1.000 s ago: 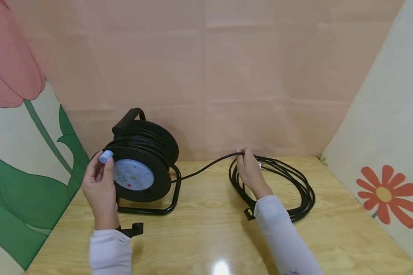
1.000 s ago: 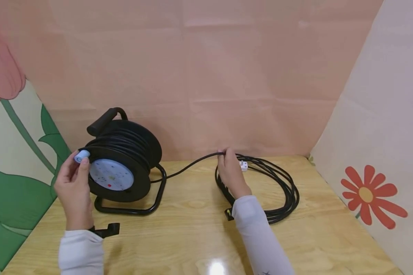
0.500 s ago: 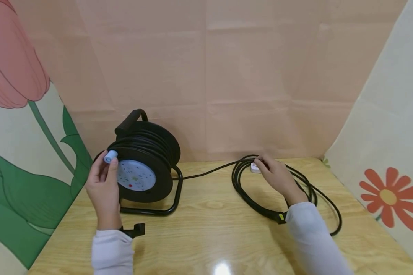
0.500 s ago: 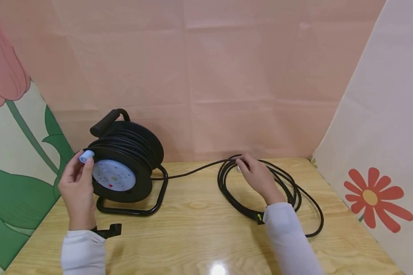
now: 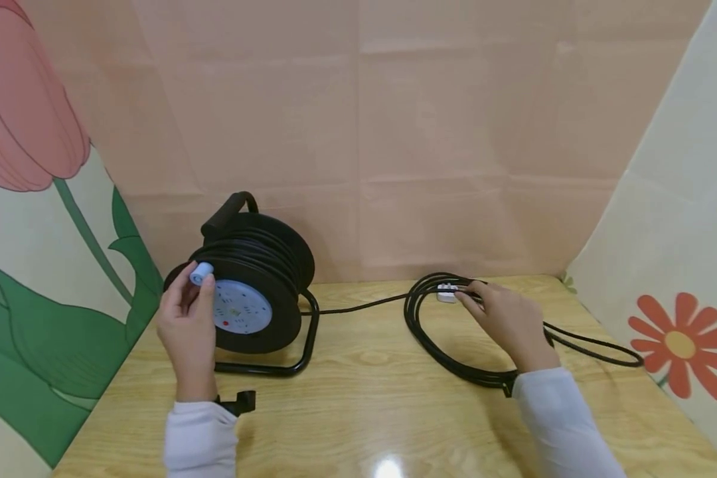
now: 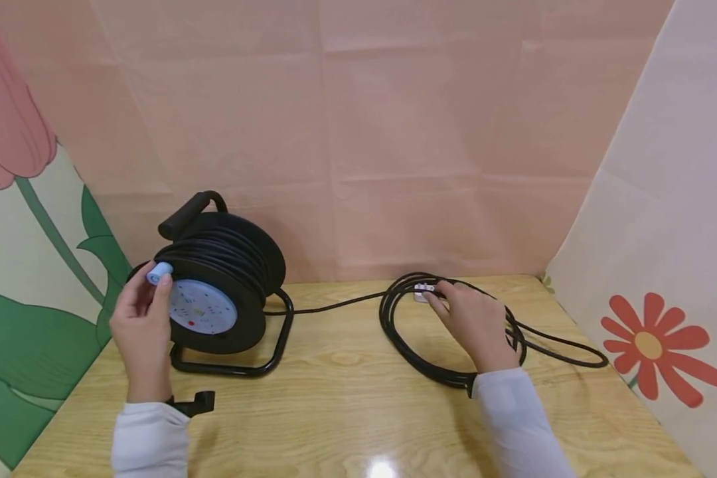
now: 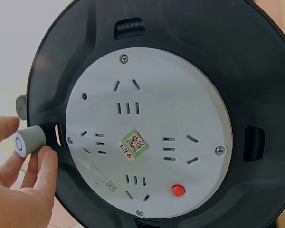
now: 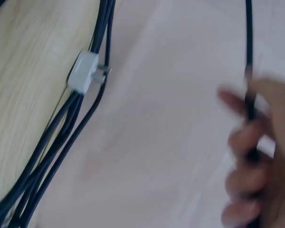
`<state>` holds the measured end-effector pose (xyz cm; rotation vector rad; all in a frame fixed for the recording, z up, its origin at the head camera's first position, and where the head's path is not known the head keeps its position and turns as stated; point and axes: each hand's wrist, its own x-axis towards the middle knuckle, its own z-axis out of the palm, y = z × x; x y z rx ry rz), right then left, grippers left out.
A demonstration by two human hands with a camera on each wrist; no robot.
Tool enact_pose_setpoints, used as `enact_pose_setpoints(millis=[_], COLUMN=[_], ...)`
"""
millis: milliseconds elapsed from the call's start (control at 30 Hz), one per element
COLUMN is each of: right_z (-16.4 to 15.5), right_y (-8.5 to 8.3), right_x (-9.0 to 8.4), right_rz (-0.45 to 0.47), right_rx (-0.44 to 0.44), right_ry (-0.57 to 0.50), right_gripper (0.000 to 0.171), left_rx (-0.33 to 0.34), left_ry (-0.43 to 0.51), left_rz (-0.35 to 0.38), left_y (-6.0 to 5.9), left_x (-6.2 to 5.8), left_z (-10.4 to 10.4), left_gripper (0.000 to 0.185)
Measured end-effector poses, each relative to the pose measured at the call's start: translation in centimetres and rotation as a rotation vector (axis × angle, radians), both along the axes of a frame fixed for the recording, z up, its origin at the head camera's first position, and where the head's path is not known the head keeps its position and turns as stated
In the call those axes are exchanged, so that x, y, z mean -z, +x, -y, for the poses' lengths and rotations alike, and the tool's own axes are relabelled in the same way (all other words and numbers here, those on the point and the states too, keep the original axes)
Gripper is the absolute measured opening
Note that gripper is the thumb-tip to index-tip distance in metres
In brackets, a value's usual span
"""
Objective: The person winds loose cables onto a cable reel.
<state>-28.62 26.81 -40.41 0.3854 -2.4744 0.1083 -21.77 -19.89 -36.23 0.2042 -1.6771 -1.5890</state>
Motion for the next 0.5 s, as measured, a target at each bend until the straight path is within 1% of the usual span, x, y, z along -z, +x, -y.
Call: enact_pose_setpoints(millis=[67,133,200,233,300,367,400,500], right_z=[0.3,0.5,0.7,0.6,0.2,-0.2,-0.3,-0.4], right_y=[0.2,0.3,0.4,0.5,0.7,0.7,0.7,0.6], right_x=[0.0,0.0,-0.1,-0.2,-0.2,-0.1,-0.1,0.1], right_rz=[-0.123,-0.230,-0.306,-0.322,-0.317,-0.290,-0.269,-0.217], right_rx=[0.015,0.041,0.070,0.087,0.100,0.063,0.036,-0.044], right_ry=[0.002,-0.022,-0.056,-0.076,-0.105,-0.105,-0.106,-0.117], right_gripper=[0.027,0.028,0.035,0.040,0.045,0.044,0.042,0.027], left_rx=[-0.009,-0.016,-0.025,-0.033,-0.057,-0.078,-0.086,-0.103], left_ry=[-0.032,-0.060,-0.083,-0.099,-0.136,-0.172,-0.188,-0.230], left_rz=[-0.016,-0.050,-0.078,-0.086,-0.097,-0.108,-0.115,-0.140], left_y=[-0.1,-0.2,-0.3,-0.3,-0.3,0.0,0.2,0.8], left_x=[0.1,0.2,0.3,0.3,0.0,-0.4,-0.7,-1.6], left_z=[-0.1,-0.3,-0.5,-0.6,-1.0,-1.6,-1.9,-2.8], left_gripper=[0.040,0.040,0.039,0.038,0.037,0.036,0.035,0.034])
